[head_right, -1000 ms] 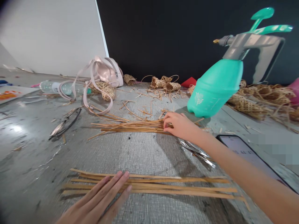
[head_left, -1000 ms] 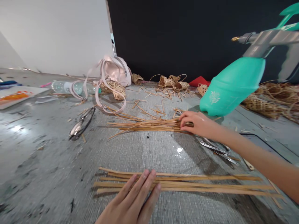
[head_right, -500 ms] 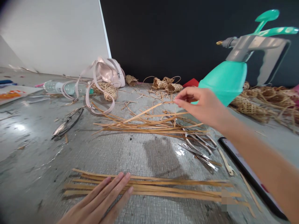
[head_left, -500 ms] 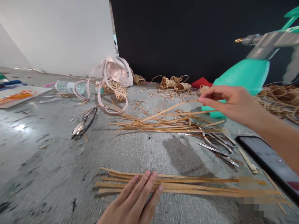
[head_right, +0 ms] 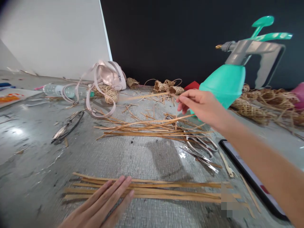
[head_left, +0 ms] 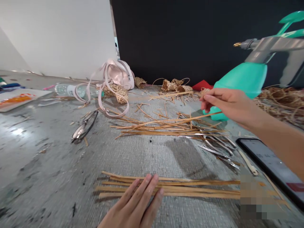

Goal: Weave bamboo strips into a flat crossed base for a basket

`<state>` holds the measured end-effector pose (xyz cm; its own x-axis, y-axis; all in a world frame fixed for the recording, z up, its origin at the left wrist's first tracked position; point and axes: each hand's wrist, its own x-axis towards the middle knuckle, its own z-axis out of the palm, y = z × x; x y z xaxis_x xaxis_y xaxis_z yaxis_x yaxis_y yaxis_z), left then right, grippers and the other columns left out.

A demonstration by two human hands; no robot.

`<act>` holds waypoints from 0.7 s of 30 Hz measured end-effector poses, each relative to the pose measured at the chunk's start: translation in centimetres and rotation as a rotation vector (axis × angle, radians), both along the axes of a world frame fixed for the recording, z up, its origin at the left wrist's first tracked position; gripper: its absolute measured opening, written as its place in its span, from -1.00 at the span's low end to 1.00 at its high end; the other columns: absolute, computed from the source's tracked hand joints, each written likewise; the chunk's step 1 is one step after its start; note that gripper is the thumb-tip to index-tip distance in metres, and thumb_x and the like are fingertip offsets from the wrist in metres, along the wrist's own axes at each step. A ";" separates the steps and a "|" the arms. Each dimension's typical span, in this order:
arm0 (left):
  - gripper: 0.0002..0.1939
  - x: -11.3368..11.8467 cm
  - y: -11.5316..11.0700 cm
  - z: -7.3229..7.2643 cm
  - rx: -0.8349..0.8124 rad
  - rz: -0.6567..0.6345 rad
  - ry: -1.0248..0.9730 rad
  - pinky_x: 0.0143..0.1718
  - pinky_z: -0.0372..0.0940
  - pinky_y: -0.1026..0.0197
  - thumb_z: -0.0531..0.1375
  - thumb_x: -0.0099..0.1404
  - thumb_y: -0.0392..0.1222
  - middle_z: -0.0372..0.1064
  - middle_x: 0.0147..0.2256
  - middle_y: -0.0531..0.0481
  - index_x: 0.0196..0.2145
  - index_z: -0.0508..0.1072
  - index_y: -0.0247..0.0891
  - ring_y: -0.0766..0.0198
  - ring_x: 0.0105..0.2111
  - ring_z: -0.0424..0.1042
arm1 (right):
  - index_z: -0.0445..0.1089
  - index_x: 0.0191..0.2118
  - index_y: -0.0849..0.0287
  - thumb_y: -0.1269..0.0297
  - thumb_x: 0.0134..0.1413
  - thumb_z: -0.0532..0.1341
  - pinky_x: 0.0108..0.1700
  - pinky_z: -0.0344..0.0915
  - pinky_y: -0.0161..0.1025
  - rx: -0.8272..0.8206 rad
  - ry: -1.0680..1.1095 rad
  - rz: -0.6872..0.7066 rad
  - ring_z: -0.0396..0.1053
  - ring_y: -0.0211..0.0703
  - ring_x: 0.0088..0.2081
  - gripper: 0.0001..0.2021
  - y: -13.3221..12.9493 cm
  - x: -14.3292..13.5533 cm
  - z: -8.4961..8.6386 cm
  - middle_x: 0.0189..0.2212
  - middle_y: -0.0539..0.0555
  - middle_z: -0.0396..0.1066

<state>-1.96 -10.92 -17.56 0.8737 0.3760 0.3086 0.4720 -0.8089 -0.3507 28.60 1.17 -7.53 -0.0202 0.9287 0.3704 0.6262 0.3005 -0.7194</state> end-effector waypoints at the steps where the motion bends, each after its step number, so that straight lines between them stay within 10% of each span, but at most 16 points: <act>1: -0.57 0.0 0.0 -0.1 -0.008 0.003 -0.008 -0.02 0.18 0.25 -0.09 0.25 -0.41 0.33 0.02 -0.02 0.05 0.28 -0.30 0.23 -0.01 0.32 | 0.25 -0.41 0.17 -0.02 0.04 0.13 -0.46 0.26 -0.22 -0.025 0.005 0.005 0.28 -0.30 -0.56 -0.69 0.1 0.1 -0.3 -0.57 0.01 0.34; 8: -0.61 0.2 0.1 0.3 -0.012 0.003 -0.026 -0.02 0.15 0.25 -0.11 0.31 -0.37 0.34 0.01 0.02 0.03 0.29 -0.26 0.24 -0.02 0.32 | 0.08 -0.36 0.09 -0.05 0.11 0.01 -0.24 0.28 -0.11 -0.096 -0.021 0.037 0.38 -0.18 -0.47 -0.70 0.7 1.0 -1.4 -0.71 -0.06 0.31; 21: -0.52 0.0 0.3 0.3 0.022 0.001 0.005 -0.02 0.17 0.23 -0.10 0.19 -0.49 0.33 0.01 -0.02 0.03 0.29 -0.30 0.23 -0.02 0.32 | 0.44 -0.31 0.06 0.09 -0.04 0.20 0.02 0.17 -0.12 -0.112 0.105 -0.012 0.24 -0.07 0.01 -0.79 0.6 1.5 -2.2 -0.12 0.07 0.40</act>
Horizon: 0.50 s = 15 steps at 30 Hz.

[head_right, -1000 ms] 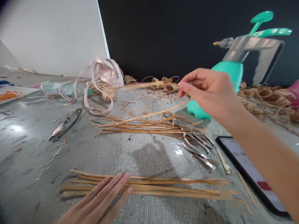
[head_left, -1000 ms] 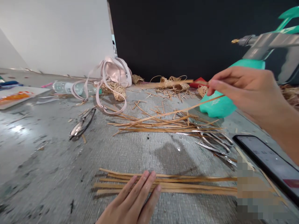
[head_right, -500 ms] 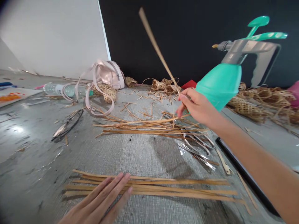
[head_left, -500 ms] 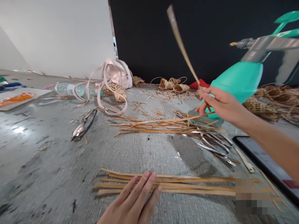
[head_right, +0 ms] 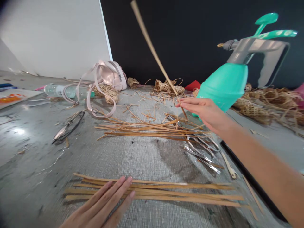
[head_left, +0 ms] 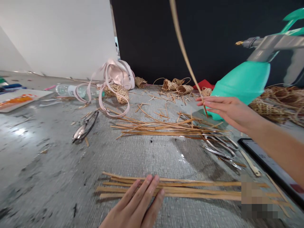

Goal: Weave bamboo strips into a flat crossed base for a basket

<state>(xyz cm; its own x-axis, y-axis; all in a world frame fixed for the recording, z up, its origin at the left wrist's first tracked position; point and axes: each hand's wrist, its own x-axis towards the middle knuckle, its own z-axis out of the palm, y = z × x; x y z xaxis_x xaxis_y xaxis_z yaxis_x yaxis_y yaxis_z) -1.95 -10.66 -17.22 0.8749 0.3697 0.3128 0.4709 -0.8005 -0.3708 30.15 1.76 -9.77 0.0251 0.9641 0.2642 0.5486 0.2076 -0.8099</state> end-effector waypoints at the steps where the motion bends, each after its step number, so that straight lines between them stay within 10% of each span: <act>1: -0.53 0.0 0.0 0.0 -0.009 0.002 -0.007 -0.01 0.16 0.24 -0.10 0.20 -0.48 0.33 0.01 -0.01 0.03 0.29 -0.29 0.23 -0.02 0.33 | 0.44 -0.30 0.05 0.08 -0.04 0.19 0.02 0.17 -0.12 -0.007 0.015 0.004 0.23 -0.08 0.03 -0.78 0.0 0.0 0.1 -0.09 0.06 0.38; 9: -0.51 0.3 -0.3 0.2 -0.016 -0.009 0.043 -0.13 0.30 0.25 -0.12 0.18 -0.47 0.33 0.01 0.00 0.03 0.29 -0.30 0.23 -0.03 0.35 | 0.49 -0.34 -0.01 -0.02 -0.06 0.20 -0.15 0.27 -0.13 -0.168 -0.269 0.232 0.34 -0.05 -0.23 -0.75 -3.2 -1.7 1.6 -0.30 0.05 0.44; 15: -0.58 0.2 -0.3 0.7 -0.025 0.014 0.018 -0.15 0.31 0.26 -0.16 0.30 -0.41 0.35 -0.01 0.02 0.01 0.31 -0.28 0.25 -0.04 0.36 | 0.39 -0.23 -0.41 -0.07 0.02 0.06 -0.14 0.33 -0.08 -0.406 -0.455 0.485 0.37 -0.04 -0.19 -0.78 -7.5 -1.6 -2.3 -0.23 -0.12 0.42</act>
<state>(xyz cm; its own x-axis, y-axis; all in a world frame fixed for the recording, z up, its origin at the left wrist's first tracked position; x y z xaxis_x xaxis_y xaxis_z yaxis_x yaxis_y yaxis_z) -1.73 -10.97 -16.50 0.8749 0.3894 0.2882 0.4757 -0.8028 -0.3594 28.50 -5.77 -12.06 -0.4507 0.8628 -0.2288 0.7689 0.2451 -0.5905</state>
